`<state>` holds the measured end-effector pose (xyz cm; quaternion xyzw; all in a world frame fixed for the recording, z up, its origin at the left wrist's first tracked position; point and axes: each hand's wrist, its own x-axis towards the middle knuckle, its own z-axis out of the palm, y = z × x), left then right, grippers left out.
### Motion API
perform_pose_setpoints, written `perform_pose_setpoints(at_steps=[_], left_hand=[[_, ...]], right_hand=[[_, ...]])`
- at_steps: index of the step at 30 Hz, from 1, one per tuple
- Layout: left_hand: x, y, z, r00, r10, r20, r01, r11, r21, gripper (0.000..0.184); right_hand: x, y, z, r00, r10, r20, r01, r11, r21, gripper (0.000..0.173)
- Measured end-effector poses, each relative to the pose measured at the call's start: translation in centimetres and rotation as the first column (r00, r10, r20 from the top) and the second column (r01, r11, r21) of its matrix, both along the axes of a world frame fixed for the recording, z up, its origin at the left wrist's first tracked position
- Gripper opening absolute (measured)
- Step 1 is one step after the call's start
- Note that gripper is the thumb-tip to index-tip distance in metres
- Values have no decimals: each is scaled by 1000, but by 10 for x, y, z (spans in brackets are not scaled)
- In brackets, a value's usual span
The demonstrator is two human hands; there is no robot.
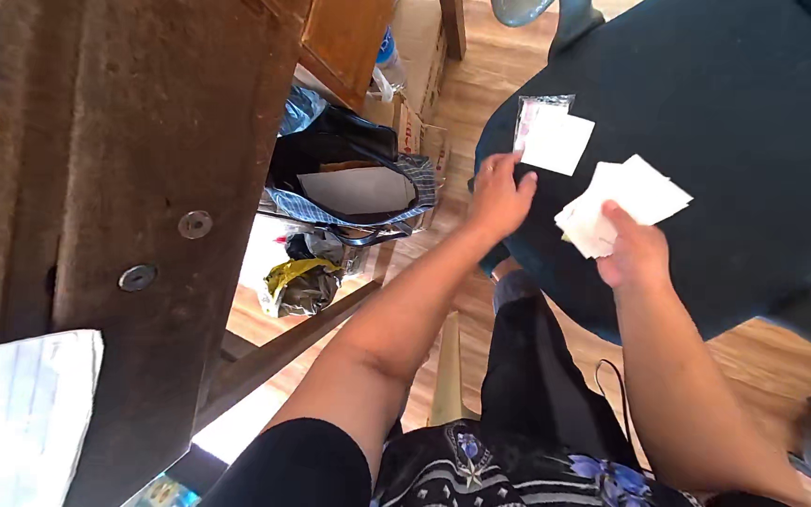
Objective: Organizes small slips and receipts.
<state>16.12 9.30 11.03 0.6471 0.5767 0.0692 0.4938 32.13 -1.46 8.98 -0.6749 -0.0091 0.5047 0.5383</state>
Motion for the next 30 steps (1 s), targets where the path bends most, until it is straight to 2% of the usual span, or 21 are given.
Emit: perform_pose_setpoints(at_steps=[3, 6, 9, 11, 14, 16, 19, 22, 24, 26, 28, 30], left_hand=[[13, 38, -11, 991, 122, -61, -125, 992, -34, 56], [31, 59, -19, 978, 126, -168, -134, 990, -34, 73], [43, 70, -29, 970, 114, -214, -121, 992, -22, 77], [47, 73, -30, 972, 100, -212, -115, 992, -60, 66], [46, 75, -30, 984, 41, -175, -62, 991, -119, 37], [40, 76, -29, 994, 61, -91, -75, 984, -159, 28], [20, 67, -19, 970, 221, 104, -182, 939, -290, 26], [-17, 38, -3, 924, 348, 162, -270, 890, -368, 28], [-48, 18, 17, 926, 351, 136, -282, 886, -368, 35], [-81, 6, 42, 955, 280, 96, -236, 916, -324, 41], [-112, 8, 65, 980, 200, -4, -195, 950, -243, 36], [-137, 21, 81, 972, 210, -102, -226, 955, -192, 32]], right_hand=[[18, 26, -10, 998, -14, 59, 13, 999, 31, 37], [22, 52, -19, 1000, -31, 4, 31, 1000, -5, 36], [19, 70, -25, 997, -35, -67, 33, 999, -30, 33], [19, 74, -28, 997, -19, -81, 15, 999, -49, 33], [17, 76, -24, 995, -1, -104, -7, 996, -83, 37], [12, 79, -19, 995, 4, -95, -14, 994, -105, 33], [6, 81, -8, 996, 42, -79, -52, 990, -129, 30], [-2, 79, 13, 996, 85, -18, -87, 988, -127, 28], [-6, 77, 33, 986, 160, 47, -156, 985, -78, 27], [-13, 78, 52, 966, 233, 110, -233, 972, -20, 23], [-26, 86, 67, 930, 318, 187, -328, 944, 27, 20], [-41, 96, 75, 872, 400, 284, -437, 896, 77, 19]])
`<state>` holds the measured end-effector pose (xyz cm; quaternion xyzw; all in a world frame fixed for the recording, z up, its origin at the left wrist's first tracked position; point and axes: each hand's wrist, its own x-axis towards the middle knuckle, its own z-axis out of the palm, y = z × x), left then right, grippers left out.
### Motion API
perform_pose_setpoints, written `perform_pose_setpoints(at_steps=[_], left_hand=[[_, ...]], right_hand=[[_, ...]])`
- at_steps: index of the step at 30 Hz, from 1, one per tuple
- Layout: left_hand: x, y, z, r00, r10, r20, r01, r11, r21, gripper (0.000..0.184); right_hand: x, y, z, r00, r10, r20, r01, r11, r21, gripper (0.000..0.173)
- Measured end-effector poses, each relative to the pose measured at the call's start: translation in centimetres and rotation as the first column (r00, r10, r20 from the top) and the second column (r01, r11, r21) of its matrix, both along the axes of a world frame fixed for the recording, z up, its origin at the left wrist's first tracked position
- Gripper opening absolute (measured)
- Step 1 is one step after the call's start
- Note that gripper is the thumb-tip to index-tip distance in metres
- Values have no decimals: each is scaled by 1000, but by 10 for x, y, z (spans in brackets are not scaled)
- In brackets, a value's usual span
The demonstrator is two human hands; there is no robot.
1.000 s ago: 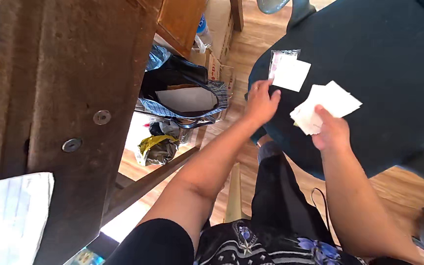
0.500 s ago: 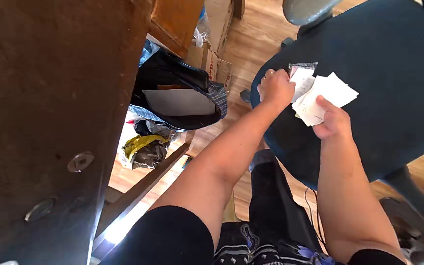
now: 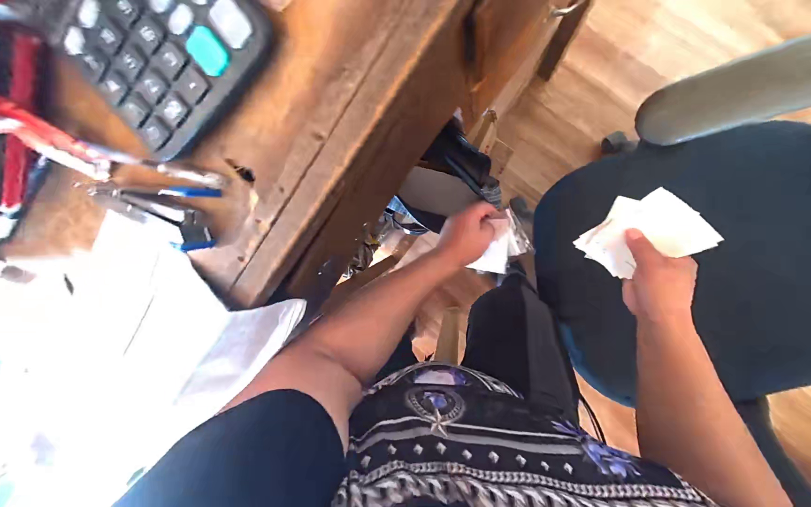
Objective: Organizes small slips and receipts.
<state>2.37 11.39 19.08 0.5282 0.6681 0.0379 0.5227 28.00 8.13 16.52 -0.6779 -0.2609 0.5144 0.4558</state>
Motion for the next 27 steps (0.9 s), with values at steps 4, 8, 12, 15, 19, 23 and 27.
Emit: perform_pose_setpoints(at_steps=[4, 8, 12, 15, 19, 23, 27], left_hand=[[-41, 31, 3, 979, 110, -173, -96, 991, 87, 35], [-66, 51, -35, 878, -85, -471, 69, 996, -50, 43], [-49, 61, -44, 788, -210, -579, 116, 974, -196, 38], [-48, 67, -54, 775, -204, -598, 95, 973, -210, 40], [-59, 65, -62, 768, -203, -607, 59, 967, -249, 40], [-72, 61, -65, 778, -208, -593, 90, 971, -223, 50], [-67, 69, -74, 780, -162, -604, 21, 972, -234, 44]], right_hand=[[-35, 9, -3, 984, 169, 60, -178, 952, 249, 24], [-63, -2, -2, 976, 200, -86, -174, 954, 243, 20], [-65, -7, -1, 969, 181, -168, -152, 973, 173, 15], [-65, 1, 1, 967, 179, -182, -149, 975, 166, 16], [-76, 20, 2, 959, 208, -193, -180, 972, 149, 15], [-97, 37, 2, 943, 263, -202, -245, 963, 111, 16], [-108, 48, 1, 923, 330, -199, -313, 943, 110, 18]])
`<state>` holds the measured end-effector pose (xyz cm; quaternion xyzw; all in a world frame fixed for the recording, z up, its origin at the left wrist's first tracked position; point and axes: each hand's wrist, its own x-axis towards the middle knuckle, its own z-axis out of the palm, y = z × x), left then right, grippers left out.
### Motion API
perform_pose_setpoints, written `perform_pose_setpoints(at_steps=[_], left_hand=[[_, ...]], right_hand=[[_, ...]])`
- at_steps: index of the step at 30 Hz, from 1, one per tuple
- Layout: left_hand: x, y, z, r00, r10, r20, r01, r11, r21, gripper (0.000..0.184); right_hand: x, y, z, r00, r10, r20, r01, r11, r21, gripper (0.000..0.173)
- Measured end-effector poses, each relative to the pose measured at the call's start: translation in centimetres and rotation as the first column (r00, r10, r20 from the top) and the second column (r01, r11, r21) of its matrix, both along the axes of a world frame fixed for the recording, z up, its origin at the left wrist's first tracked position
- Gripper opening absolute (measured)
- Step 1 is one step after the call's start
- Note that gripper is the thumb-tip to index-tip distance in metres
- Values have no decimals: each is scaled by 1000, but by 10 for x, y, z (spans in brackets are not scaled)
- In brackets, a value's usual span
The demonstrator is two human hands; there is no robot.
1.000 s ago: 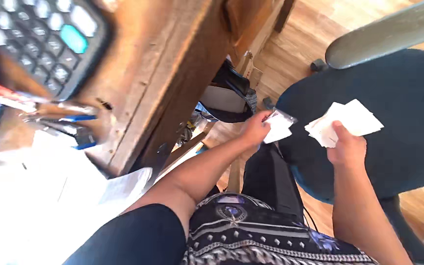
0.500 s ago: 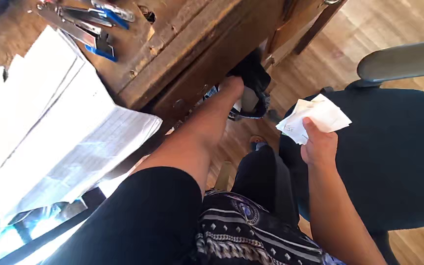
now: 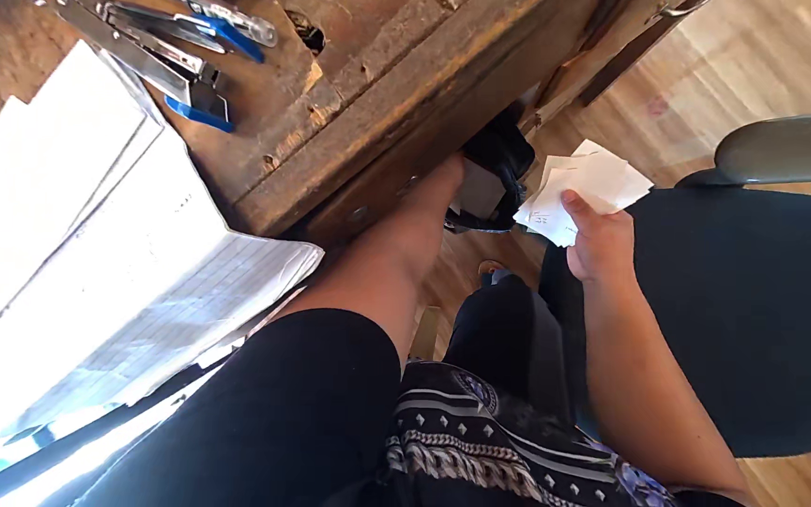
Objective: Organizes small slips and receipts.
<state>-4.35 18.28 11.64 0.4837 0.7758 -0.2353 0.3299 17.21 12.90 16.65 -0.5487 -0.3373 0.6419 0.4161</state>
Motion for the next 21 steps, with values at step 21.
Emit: perform_pose_setpoints(at_steps=[21], left_hand=[[0, -14, -12, 999, -39, 22, 34, 982, 185, 43]], right_hand=[[-7, 17, -6, 995, 33, 91, -45, 991, 125, 18]])
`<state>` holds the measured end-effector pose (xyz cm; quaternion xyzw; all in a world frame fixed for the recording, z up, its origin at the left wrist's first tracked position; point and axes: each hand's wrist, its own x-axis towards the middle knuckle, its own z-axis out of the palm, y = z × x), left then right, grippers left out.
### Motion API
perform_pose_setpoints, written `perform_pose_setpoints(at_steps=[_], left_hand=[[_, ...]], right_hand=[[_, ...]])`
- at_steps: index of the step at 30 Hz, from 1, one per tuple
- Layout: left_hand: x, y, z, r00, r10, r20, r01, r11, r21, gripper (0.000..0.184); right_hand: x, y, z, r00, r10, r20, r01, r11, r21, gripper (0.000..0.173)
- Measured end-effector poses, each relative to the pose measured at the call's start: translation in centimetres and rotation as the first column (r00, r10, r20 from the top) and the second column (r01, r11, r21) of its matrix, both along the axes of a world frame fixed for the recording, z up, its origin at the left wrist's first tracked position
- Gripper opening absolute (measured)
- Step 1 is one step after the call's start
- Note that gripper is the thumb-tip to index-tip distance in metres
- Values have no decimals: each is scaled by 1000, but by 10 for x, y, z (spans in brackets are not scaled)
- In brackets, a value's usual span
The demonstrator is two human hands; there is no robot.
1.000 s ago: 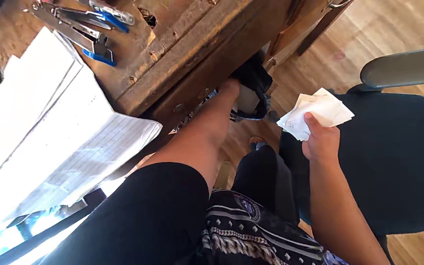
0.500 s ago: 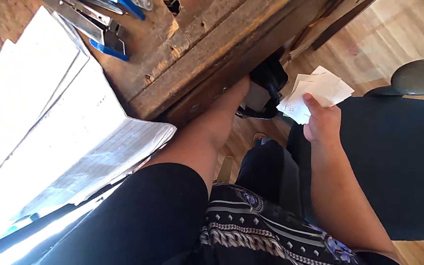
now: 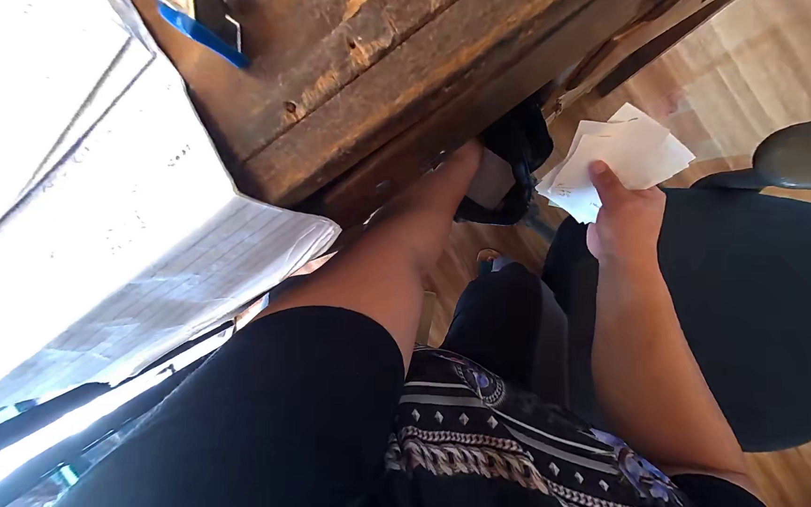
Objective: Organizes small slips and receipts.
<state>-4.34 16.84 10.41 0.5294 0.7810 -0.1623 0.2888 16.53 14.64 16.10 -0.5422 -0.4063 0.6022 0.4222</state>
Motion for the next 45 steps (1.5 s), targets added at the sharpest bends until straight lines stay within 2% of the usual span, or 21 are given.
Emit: perform_pose_setpoints(at_steps=[3, 6, 12, 14, 16, 18, 21, 23, 26, 29, 31, 37, 42, 45], left_hand=[[4, 18, 3, 999, 49, -15, -51, 988, -144, 49], [-1, 24, -2, 999, 8, -44, -16, 984, -176, 53], [-5, 14, 2, 996, -25, -87, 12, 988, -154, 42], [-8, 1, 11, 998, -32, -54, 26, 995, -101, 39], [-10, -15, 25, 999, -43, -30, 42, 998, -39, 36], [-9, -24, 44, 999, -47, -20, 45, 996, -81, 35], [-7, -36, 59, 996, -68, -49, 60, 987, -151, 33], [-13, -45, 57, 995, -81, -57, 73, 989, -132, 32], [-18, -50, 54, 995, -79, -62, 71, 990, -119, 34], [-20, -50, 57, 995, -87, -44, 80, 987, -142, 36], [-22, -54, 56, 994, -103, -24, 100, 989, -113, 35], [-28, -65, 50, 993, -60, 99, 63, 998, -30, 37], [-36, -63, 25, 984, -154, 92, 157, 987, -17, 35], [-37, -60, 27, 982, -156, 111, 158, 987, -15, 35]], right_hand=[[6, -3, -4, 999, -37, 4, 37, 999, -36, 18], [8, -3, -6, 999, -31, 31, 33, 998, -60, 21], [-12, 10, -13, 999, -7, -46, 6, 1000, -13, 14], [-25, 13, -14, 999, 39, -7, -39, 999, -14, 15], [-44, 16, -16, 983, 129, 130, -129, 992, -9, 20], [-65, 22, -12, 882, 289, 371, -298, 954, -35, 32], [-95, 30, -19, 603, 501, 621, -587, 806, -80, 36], [-110, 33, -28, 402, 600, 692, -698, 690, -192, 35], [-121, 32, -36, 163, 715, 680, -732, 550, -402, 34], [-123, 23, -50, 9, 729, 684, -697, 495, -519, 32], [-127, 21, -53, -37, 718, 695, -659, 505, -558, 32], [-145, 29, -48, 13, 686, 728, -630, 571, -527, 29], [-150, 29, -86, -77, 751, 656, -722, 412, -556, 41], [-149, 37, -100, -80, 756, 649, -749, 384, -540, 48]])
